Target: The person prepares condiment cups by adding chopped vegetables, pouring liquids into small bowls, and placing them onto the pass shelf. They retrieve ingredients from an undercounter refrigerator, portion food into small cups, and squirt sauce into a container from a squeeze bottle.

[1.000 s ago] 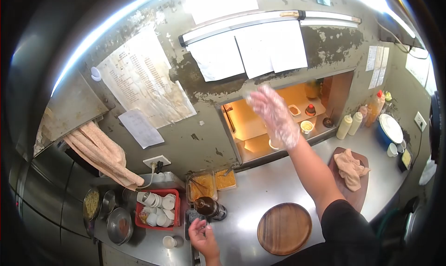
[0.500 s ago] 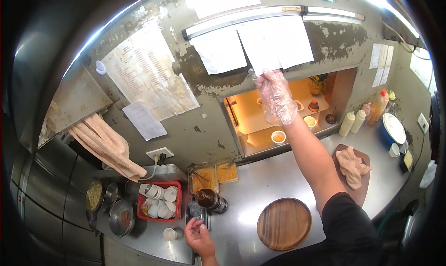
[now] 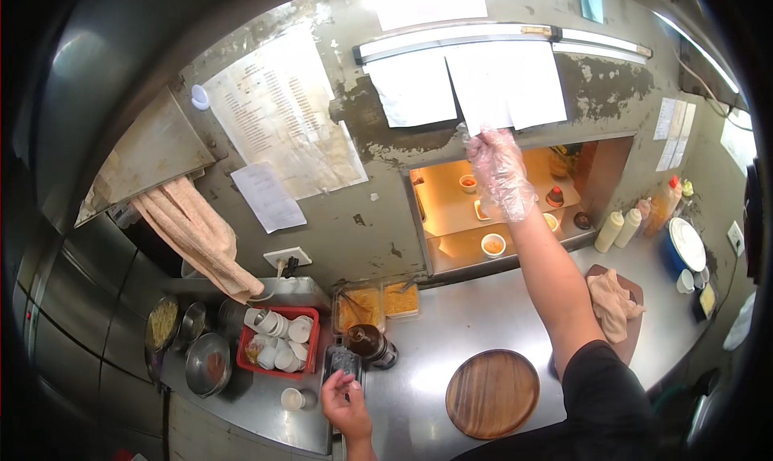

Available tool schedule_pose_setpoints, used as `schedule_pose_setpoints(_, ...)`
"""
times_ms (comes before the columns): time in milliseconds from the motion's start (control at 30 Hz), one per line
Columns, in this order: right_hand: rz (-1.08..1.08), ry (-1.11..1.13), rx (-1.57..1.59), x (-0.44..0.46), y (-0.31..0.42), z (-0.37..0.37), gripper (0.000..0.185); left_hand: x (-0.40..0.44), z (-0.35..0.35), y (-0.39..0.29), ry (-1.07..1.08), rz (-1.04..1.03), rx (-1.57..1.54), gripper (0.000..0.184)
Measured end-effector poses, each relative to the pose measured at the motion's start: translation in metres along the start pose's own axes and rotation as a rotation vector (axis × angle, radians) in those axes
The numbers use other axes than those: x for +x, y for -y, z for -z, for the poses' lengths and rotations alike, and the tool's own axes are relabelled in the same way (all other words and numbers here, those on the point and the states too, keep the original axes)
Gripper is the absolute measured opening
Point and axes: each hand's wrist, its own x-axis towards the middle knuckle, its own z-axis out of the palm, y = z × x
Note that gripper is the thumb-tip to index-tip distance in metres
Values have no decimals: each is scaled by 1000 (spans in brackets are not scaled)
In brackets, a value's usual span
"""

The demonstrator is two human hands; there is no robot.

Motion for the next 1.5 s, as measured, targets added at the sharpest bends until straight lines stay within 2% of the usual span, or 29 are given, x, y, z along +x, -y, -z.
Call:
schedule_pose_setpoints(67, 34, 38, -11, 12, 8, 5, 17, -2, 3, 2, 5, 8, -3, 35)
schedule_pose_setpoints(200, -1, 42, -142, -26, 12, -19, 23, 0, 7, 1, -13, 43, -12, 36)
schedule_pose_setpoints(300, -9, -28, -232, -87, 4, -39, 25, 11, 24, 12, -53, 79, 253, 35)
schedule_pose_setpoints(367, -52, -32, -428, -141, -9, -30, 19, 36, 45, 35, -142, 116, 324, 30)
schedule_pose_setpoints(400, -183, 316, -549, -138, -14, 34, 16, 51, 59, 53, -184, 143, 316, 29)
schedule_pose_setpoints(433, -305, 356, -798, -166, -18, 46, 19, 70, 76, 70, -220, 59, 491, 28)
schedule_pose_setpoints(467, -426, 411, -990, -189, -25, 99, 16, 94, 95, 87, -249, -31, 664, 28)
schedule_pose_setpoints(500, -559, 415, -1280, -223, -20, 109, 19, 119, 114, 107, -299, -25, 652, 29)
schedule_pose_setpoints(567, -597, 678, -1630, -285, -17, 155, 31, 167, 149, 159, -373, -83, 580, 30)
schedule_pose_setpoints(600, -833, 731, -1640, -303, -6, 121, 32, 188, 161, 178, -396, -150, 520, 31)
schedule_pose_setpoints(700, -895, 647, -1616, -356, 13, 89, 33, 220, 155, 154, -21, -48, 920, 34)
schedule_pose_setpoints(800, -1002, 553, -1677, -390, 18, 89, 34, 219, 109, 138, 219, -43, 1245, 47)
schedule_pose_setpoints(900, -1106, 476, -1700, -406, 22, 80, 32, 204, 72, 144, 200, 197, 1229, 60)
schedule_pose_setpoints(967, -1176, 447, -1673, -415, 23, 83, 32, 202, 59, 156, 163, 219, 1286, 68)
schedule_pose_setpoints(1033, -1119, 522, -1690, -418, 22, 83, 35, 207, 48, 159, 187, 306, 1338, 69)
schedule_pose_setpoints(1100, -1075, 600, -1709, -421, 21, 81, 39, 213, 50, 168, 108, 246, 1357, 69)
schedule_pose_setpoints(1167, -1041, 596, -1753, -421, 26, 85, 43, 216, 57, 161, 69, 67, 1237, 65)
schedule_pose_setpoints(1200, -1105, 575, -1798, -422, 33, 85, 44, 230, 62, 158, 187, 294, 1192, 65)
schedule_pose_setpoints(1267, -1237, 576, -1836, -420, 40, 90, 47, 246, 83, 175, 80, 229, 1207, 70)
schedule_pose_setpoints(1300, -1215, 526, -1800, -425, 49, 96, 49, 250, 100, 181, 0, 208, 1093, 66)
schedule_pose_setpoints(1333, -1187, 494, -1768, -428, 60, 103, 51, 253, 118, 185, -100, 223, 816, 62)
schedule_pose_setpoints(1367, -1149, 468, -1743, -428, 69, 115, 54, 252, 134, 176, -190, 317, 389, 59)
schedule_pose_setpoints(1400, -1125, 404, -1699, -428, 80, 127, 52, 243, 142, 151, -250, 406, -8, 55)
schedule_pose_setpoints(1433, -1094, 335, -1654, -430, 92, 143, 49, 230, 144, 122, -275, 443, -264, 52)
schedule_pose_setpoints(1467, -1064, 266, -1612, -429, 108, 159, 47, 217, 156, 117, -106, 329, -485, 62)
schedule_pose_setpoints(1500, -1024, 76, -1343, -424, 126, 183, 41, 194, 130, 79, -170, 184, -482, 60)
